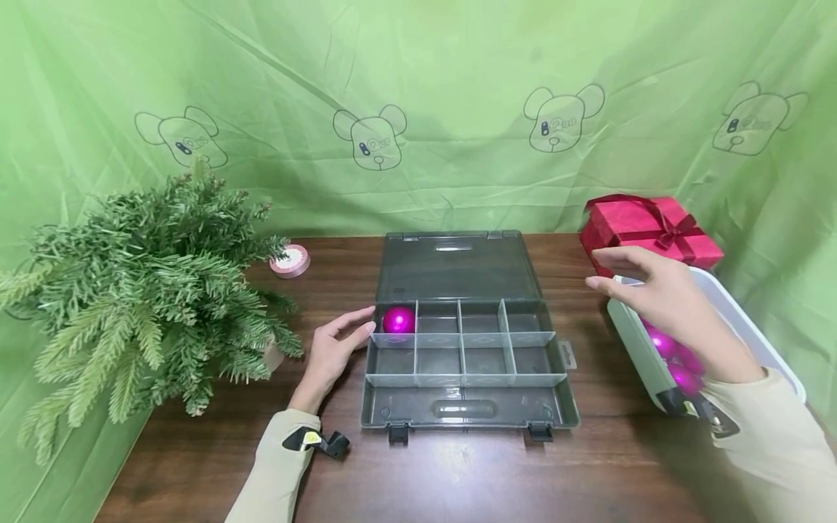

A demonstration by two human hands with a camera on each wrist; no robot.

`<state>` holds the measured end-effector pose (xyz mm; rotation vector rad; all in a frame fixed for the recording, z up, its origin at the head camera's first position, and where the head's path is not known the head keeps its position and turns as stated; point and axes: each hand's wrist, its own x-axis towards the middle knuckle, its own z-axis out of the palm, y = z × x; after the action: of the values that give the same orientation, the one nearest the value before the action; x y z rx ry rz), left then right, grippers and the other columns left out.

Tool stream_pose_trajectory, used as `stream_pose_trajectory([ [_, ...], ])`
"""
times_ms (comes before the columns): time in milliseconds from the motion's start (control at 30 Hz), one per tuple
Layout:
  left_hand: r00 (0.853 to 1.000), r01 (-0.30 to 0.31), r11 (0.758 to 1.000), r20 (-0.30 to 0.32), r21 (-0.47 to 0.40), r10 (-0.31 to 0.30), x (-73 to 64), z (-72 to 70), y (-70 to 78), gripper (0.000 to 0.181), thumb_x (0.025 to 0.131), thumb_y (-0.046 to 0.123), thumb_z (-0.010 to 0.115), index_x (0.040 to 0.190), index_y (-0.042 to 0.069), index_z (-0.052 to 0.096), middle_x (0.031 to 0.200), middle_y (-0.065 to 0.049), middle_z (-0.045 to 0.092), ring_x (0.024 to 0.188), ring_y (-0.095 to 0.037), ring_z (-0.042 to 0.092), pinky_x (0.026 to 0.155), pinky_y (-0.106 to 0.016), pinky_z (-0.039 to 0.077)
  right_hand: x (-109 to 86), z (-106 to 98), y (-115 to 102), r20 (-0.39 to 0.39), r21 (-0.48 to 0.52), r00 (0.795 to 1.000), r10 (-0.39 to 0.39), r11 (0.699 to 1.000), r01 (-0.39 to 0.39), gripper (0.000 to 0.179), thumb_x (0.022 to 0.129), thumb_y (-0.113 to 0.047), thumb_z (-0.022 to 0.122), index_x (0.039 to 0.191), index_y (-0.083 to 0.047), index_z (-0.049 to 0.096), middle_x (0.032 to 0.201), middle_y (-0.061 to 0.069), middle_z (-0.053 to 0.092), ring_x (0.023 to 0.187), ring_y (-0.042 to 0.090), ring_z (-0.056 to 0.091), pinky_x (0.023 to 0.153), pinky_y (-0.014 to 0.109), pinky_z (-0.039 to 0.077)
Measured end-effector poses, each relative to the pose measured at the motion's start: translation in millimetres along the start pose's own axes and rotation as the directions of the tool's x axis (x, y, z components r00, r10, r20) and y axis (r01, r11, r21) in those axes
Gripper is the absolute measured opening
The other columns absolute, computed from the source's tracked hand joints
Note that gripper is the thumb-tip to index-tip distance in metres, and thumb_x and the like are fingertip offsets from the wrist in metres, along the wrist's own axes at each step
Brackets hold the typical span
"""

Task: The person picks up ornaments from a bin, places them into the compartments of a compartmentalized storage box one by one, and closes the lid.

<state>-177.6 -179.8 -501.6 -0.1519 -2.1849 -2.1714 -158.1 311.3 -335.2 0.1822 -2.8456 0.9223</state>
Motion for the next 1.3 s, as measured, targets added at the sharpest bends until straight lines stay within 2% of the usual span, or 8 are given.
stream_pose_trajectory([
  [200, 1.0, -0.003, 1.0, 0.007, -0.008, 0.003, -1.0, -1.0, -1.0, 0.034, 0.098, 0.008, 0.08, 0.13, 0.001, 0.075, 0.131, -0.013, 0.073, 0.109, -0.015, 0.073, 0.091, -0.035, 0.064, -12.2, -15, 26, -0.036, 0.01, 0.996, 0.082, 0.997, -0.082, 0.057, 0.094, -0.046, 0.083, 0.142, -0.02, 0.068, 0.132, 0.013, 0.072, 0.097, -0.023, 0.056, 0.087, 0.014, 0.045],
  [367, 1.0, -0.004, 1.0, 0.007, -0.022, 0.004, -0.1, -0.7, -0.9, 0.034, 0.097, 0.008, 0.08, 0.13, 0.001, 0.075, 0.131, -0.013, 0.073, 0.108, -0.015, 0.073, 0.091, -0.035, 0.064, -18.3, -24, 46, -0.062, -0.031, 0.991, 0.116, 0.993, -0.118, 0.057, 0.093, -0.05, 0.082, 0.141, -0.022, 0.068, 0.129, 0.016, 0.073, 0.093, -0.028, 0.048, 0.086, 0.029, 0.042],
  [767, 1.0, -0.002, 1.0, 0.006, -0.029, 0.002, -0.5, -0.5, 0.2, 0.035, 0.097, 0.012, 0.081, 0.13, 0.002, 0.075, 0.129, -0.013, 0.074, 0.106, -0.015, 0.074, 0.091, -0.036, 0.064, -30.6, -36, 81, -0.026, -0.058, 0.981, 0.191, 0.98, -0.192, 0.059, 0.098, -0.049, 0.077, 0.143, -0.013, 0.065, 0.138, 0.029, 0.064, 0.125, 0.049, 0.054, 0.088, 0.045, 0.038],
  [833, 1.0, 0.001, 1.0, 0.007, -0.029, -0.001, -0.4, -0.5, 0.4, 0.035, 0.097, 0.012, 0.081, 0.13, 0.002, 0.075, 0.13, -0.013, 0.074, 0.106, -0.015, 0.074, 0.091, -0.036, 0.064, -33.5, -39, 85, -0.023, -0.072, 0.981, 0.193, 0.978, -0.194, 0.06, 0.098, -0.049, 0.077, 0.143, -0.01, 0.065, 0.138, 0.031, 0.063, 0.123, 0.049, 0.054, 0.085, 0.043, 0.038],
  [1000, 1.0, -0.001, 1.0, 0.008, -0.017, 0.001, -0.4, -0.4, 0.9, 0.035, 0.097, 0.014, 0.082, 0.13, 0.004, 0.076, 0.13, -0.013, 0.074, 0.107, -0.015, 0.074, 0.091, -0.035, 0.064, -42.4, -47, 101, -0.012, -0.072, 0.98, 0.197, 0.978, -0.198, 0.059, 0.097, -0.045, 0.079, 0.141, -0.008, 0.066, 0.128, 0.015, 0.073, 0.104, -0.006, 0.056, 0.081, 0.036, 0.038],
  [1067, 1.0, -0.001, 1.0, 0.008, -0.016, 0.002, -0.3, -0.4, 1.0, 0.035, 0.097, 0.014, 0.082, 0.13, 0.004, 0.076, 0.13, -0.014, 0.073, 0.106, -0.015, 0.074, 0.09, -0.035, 0.064, -46.0, -49, 108, 0.005, -0.084, 0.981, 0.196, 0.977, -0.195, 0.058, 0.097, -0.043, 0.079, 0.14, -0.006, 0.066, 0.127, 0.016, 0.074, 0.103, -0.005, 0.06, 0.08, 0.036, 0.04],
  [1233, 1.0, -0.002, 1.0, 0.009, -0.015, 0.002, 0.5, -0.1, 0.0, 0.036, 0.097, 0.012, 0.081, 0.131, 0.001, 0.074, 0.132, -0.015, 0.072, 0.107, -0.013, 0.073, 0.09, -0.034, 0.064, -54.4, -56, 120, 0.096, -0.123, 0.971, 0.217, 0.971, -0.205, 0.061, 0.101, -0.04, 0.076, 0.142, 0.001, 0.06, 0.13, 0.035, 0.064, 0.12, 0.065, 0.052, 0.079, 0.054, 0.045],
  [1300, 1.0, -0.004, 1.0, 0.008, -0.012, 0.004, 0.9, 0.0, -0.7, 0.036, 0.097, 0.011, 0.081, 0.131, 0.001, 0.074, 0.133, -0.014, 0.072, 0.108, -0.013, 0.073, 0.09, -0.033, 0.064, -57.3, -58, 124, 0.123, -0.136, 0.964, 0.234, 0.967, -0.218, 0.062, 0.101, -0.042, 0.075, 0.142, 0.001, 0.06, 0.129, 0.035, 0.065, 0.121, 0.068, 0.049, 0.078, 0.054, 0.045],
])
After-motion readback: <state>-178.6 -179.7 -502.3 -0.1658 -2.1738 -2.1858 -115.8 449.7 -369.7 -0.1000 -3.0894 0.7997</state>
